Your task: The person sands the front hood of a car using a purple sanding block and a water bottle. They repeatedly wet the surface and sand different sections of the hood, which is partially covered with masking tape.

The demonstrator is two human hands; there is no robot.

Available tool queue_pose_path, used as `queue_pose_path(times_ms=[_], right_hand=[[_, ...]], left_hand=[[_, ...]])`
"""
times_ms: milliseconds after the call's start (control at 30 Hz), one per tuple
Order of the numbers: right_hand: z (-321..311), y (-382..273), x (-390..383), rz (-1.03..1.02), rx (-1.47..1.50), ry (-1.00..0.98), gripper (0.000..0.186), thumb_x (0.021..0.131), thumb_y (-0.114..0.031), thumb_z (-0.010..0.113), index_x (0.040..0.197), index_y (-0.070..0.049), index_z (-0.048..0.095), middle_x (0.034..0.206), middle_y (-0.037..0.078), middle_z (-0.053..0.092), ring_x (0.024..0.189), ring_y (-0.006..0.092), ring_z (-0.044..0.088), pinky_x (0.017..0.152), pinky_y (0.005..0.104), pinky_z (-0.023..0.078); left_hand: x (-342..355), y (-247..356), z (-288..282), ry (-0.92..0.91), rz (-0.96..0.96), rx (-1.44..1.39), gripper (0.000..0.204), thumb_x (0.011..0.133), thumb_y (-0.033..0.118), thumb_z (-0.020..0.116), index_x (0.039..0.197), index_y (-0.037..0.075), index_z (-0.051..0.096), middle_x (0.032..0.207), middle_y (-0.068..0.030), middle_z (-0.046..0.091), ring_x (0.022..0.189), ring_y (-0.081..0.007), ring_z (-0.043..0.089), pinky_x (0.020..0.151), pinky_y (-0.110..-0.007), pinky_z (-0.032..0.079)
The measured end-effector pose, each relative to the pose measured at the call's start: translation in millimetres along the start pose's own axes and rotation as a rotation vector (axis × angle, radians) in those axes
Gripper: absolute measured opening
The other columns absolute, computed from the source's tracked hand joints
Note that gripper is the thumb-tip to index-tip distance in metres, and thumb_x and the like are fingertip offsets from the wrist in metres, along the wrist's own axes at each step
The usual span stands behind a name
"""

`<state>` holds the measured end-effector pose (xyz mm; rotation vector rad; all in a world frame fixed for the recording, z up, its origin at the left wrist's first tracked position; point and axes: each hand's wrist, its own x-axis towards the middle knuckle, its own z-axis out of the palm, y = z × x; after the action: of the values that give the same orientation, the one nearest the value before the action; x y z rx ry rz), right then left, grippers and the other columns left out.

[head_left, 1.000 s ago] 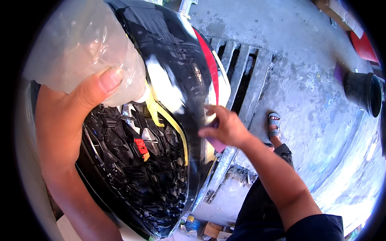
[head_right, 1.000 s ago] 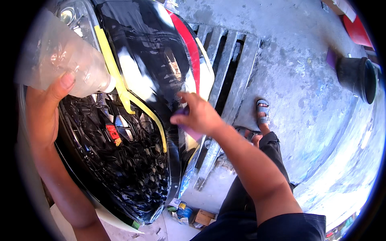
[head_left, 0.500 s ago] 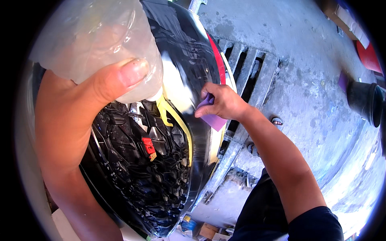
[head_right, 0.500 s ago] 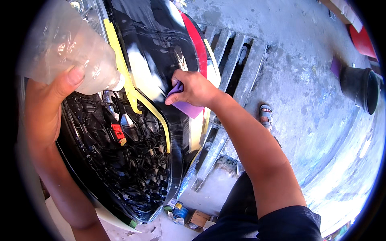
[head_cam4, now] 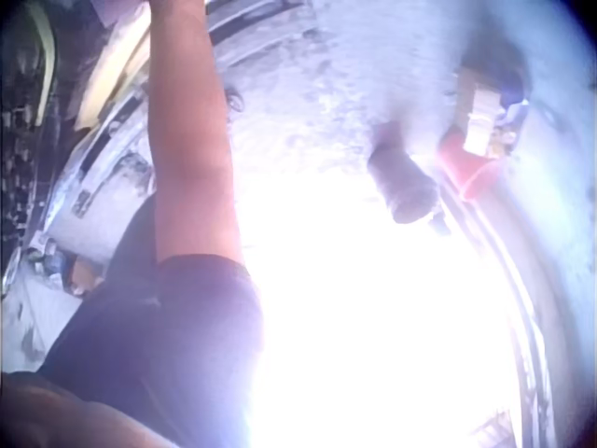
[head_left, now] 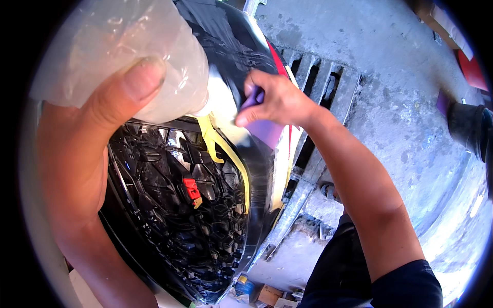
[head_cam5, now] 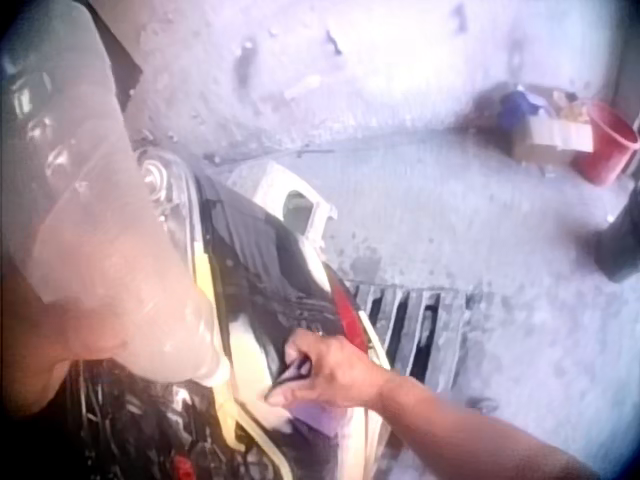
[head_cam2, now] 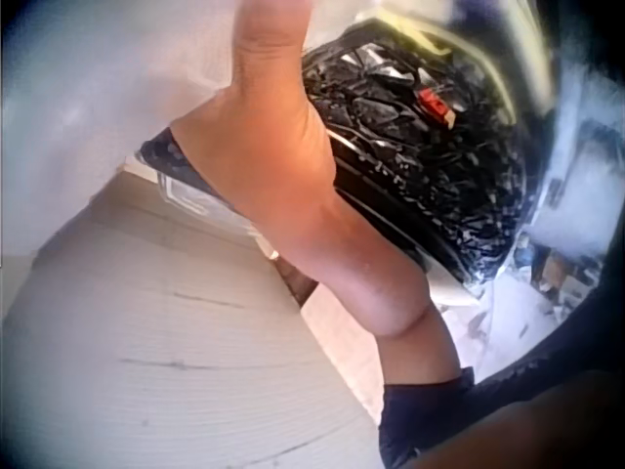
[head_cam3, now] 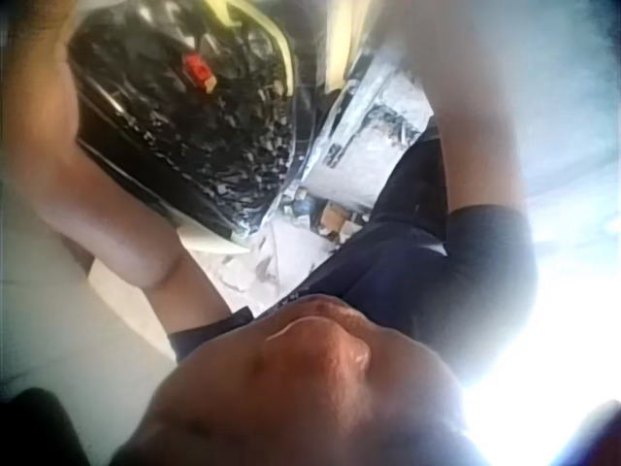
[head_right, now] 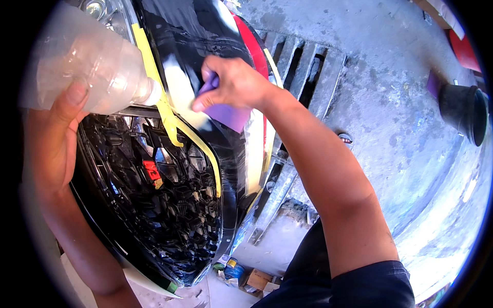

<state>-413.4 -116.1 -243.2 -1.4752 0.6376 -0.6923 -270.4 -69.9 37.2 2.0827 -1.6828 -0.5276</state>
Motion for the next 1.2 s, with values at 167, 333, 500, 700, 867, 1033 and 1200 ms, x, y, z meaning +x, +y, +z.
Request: queue_pose_path(times_ms=[167,333,500,700,867,1033,1200], right_hand=[[18.5,31.9,-34.1,0.074,0.000,-0.027,0.057,0.065,-0.048,0.088,0.089,-0.008,0.055,0.078,0.004,0.061,0.076,0.0164,0.062,0.066,0.0337,0.051],[8.7,6.8,-5.0,-0.022,-0.001,-0.001,0.063,0.061,-0.052,0.089,0.088,-0.005,0.057,0.077,0.013,0.066,0.075,0.0243,0.066,0.068,0.0386,0.052],[8.2,11.5,-7.7,0.096,-0.020,0.021,0.068,0.063,-0.058,0.086,0.094,-0.005,0.057,0.080,0.013,0.066,0.076,0.0279,0.065,0.069,0.0407,0.051],[33.2,39.6,-102.7,0.404,0.094,0.038,0.065,0.069,-0.046,0.088,0.112,-0.005,0.059,0.078,0.005,0.059,0.076,0.0151,0.059,0.071,0.0320,0.050],[41.6,-0.4,-105.6,0.158,-0.035,0.135,0.094,0.079,-0.050,0.078,0.148,-0.002,0.037,0.120,0.021,0.055,0.092,0.0269,0.065,0.083,0.0354,0.052],[56.8,-27.1,-67.2,-0.134,-0.256,0.184,0.096,0.089,-0.052,0.064,0.151,0.007,0.019,0.158,0.030,0.016,0.110,0.0415,0.062,0.095,0.0435,0.051],[77.0,-23.7,-109.7,0.098,0.019,0.022,0.101,0.090,-0.049,0.063,0.153,0.004,0.003,0.159,0.028,0.013,0.098,0.0424,0.066,0.092,0.0429,0.052]], left_hand=[[10.0,8.0,10.7,0.027,0.017,-0.028,0.068,0.085,0.029,0.074,0.139,-0.002,0.046,0.132,-0.0171,0.055,0.122,-0.0268,0.053,0.108,-0.042,0.038],[4.6,10.9,3.7,0.026,-0.022,-0.009,0.068,0.086,0.028,0.074,0.140,-0.002,0.045,0.133,-0.0174,0.055,0.123,-0.0275,0.053,0.107,-0.043,0.038],[8.6,8.1,8.7,0.000,-0.035,-0.045,0.068,0.086,0.028,0.073,0.140,-0.002,0.045,0.133,-0.0177,0.054,0.123,-0.0283,0.053,0.107,-0.044,0.039],[7.8,9.3,9.2,-0.001,-0.038,-0.076,0.068,0.086,0.026,0.073,0.141,-0.002,0.044,0.134,-0.0177,0.053,0.124,-0.0286,0.053,0.108,-0.045,0.039],[7.5,10.4,8.1,0.011,-0.039,-0.134,0.066,0.087,0.023,0.074,0.140,-0.003,0.044,0.134,-0.0170,0.054,0.125,-0.0278,0.052,0.108,-0.045,0.039],[28.5,10.3,12.1,-0.190,0.370,-0.192,0.064,0.088,0.020,0.073,0.140,-0.002,0.044,0.135,-0.0157,0.053,0.124,-0.0266,0.052,0.108,-0.044,0.039],[11.8,24.1,16.9,-0.042,0.100,-0.257,0.062,0.089,0.016,0.073,0.141,-0.001,0.044,0.134,-0.0136,0.054,0.124,-0.0249,0.052,0.109,-0.043,0.039]])
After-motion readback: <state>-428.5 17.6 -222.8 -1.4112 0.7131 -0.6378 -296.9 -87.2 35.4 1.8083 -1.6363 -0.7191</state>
